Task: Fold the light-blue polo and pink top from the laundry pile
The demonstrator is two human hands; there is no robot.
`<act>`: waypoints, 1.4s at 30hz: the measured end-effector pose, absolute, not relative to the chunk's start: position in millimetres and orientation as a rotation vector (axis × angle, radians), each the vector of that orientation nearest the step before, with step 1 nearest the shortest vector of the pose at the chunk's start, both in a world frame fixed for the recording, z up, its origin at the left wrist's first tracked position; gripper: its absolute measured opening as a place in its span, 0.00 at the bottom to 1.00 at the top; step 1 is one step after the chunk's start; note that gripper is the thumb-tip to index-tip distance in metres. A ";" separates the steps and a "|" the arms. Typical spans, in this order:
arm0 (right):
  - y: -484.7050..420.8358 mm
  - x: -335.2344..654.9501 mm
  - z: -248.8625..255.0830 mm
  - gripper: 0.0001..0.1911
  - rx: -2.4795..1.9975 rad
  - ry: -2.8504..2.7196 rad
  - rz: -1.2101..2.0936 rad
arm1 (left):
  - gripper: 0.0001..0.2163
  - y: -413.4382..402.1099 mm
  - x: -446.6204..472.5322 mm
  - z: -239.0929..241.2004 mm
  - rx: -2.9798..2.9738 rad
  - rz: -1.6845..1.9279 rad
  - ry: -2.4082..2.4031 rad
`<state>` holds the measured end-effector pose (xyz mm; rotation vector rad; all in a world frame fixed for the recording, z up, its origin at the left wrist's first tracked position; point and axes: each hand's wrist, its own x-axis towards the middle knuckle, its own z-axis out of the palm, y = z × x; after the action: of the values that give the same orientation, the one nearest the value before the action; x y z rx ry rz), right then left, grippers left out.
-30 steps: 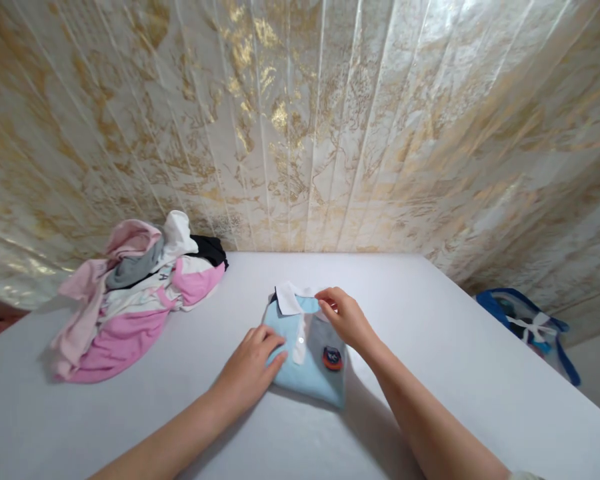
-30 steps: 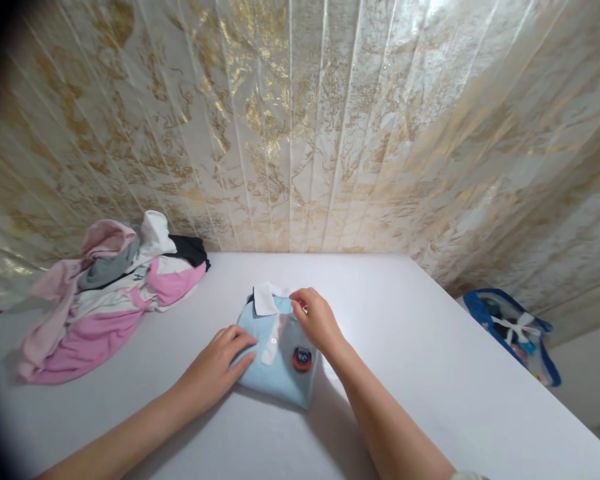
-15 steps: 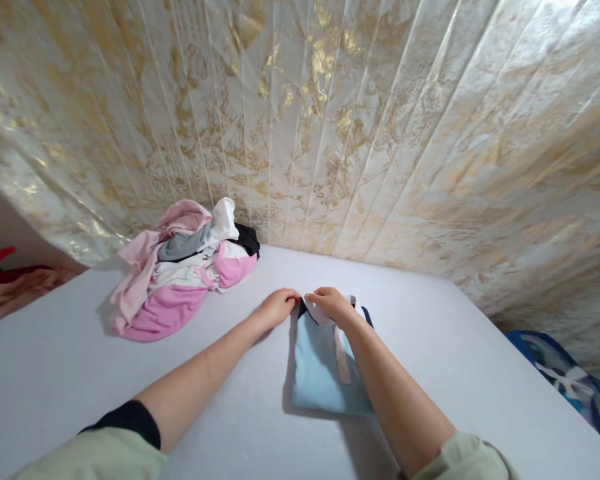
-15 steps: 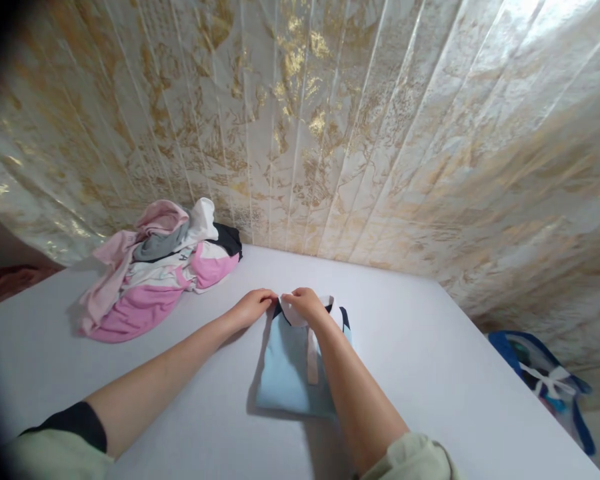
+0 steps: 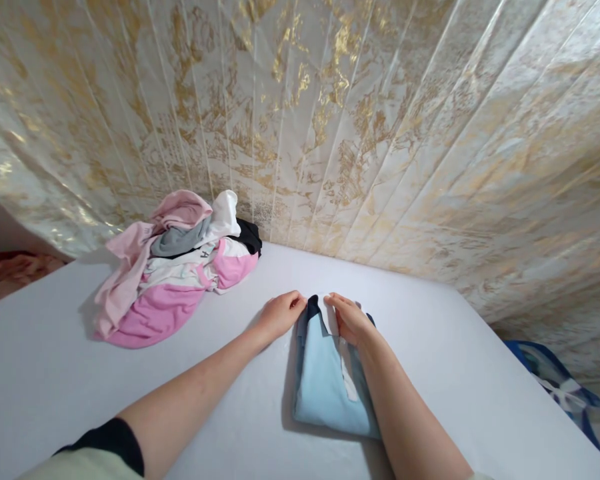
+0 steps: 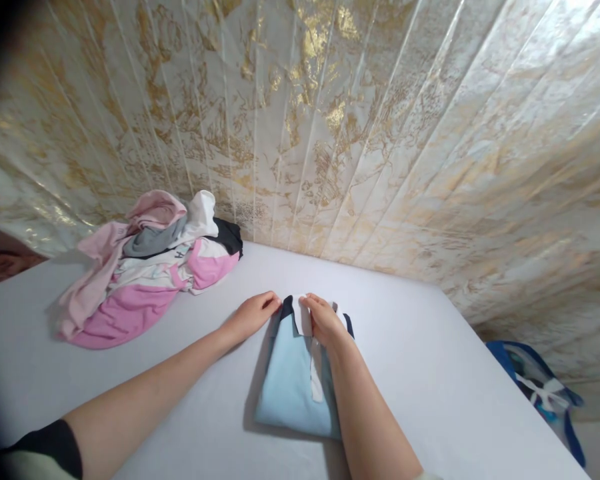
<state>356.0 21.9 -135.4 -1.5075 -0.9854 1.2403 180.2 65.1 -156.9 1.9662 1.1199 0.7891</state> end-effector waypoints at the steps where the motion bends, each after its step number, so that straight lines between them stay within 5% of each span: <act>1: 22.0 356.9 -136.6 0.14 -1.451 -0.916 1.307 | 0.14 62.3 180.8 -152.2 2.000 0.763 1.136; 8: 23.5 353.1 -139.9 0.11 -1.415 -0.829 1.294 | 0.07 55.8 187.1 -143.6 2.027 0.631 1.286; 13: 26.1 342.4 -142.6 0.28 -1.518 -1.073 1.113 | 0.06 55.3 186.5 -143.4 2.084 0.624 1.273; 18: 27.7 342.4 -149.1 0.22 -1.394 -1.119 1.118 | 0.05 52.4 184.8 -142.0 2.110 0.599 1.279; 35: 23.1 344.6 -145.6 0.23 -1.261 -0.925 1.243 | 0.09 69.4 188.1 -155.3 1.974 0.731 1.273; 42: 27.2 342.1 -155.4 0.21 -1.473 -1.260 0.937 | 0.07 62.6 188.3 -147.6 2.116 0.562 1.476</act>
<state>342.1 27.2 -155.4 -1.4733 -1.2598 0.9366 188.3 62.6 -147.6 2.1165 1.4761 0.5623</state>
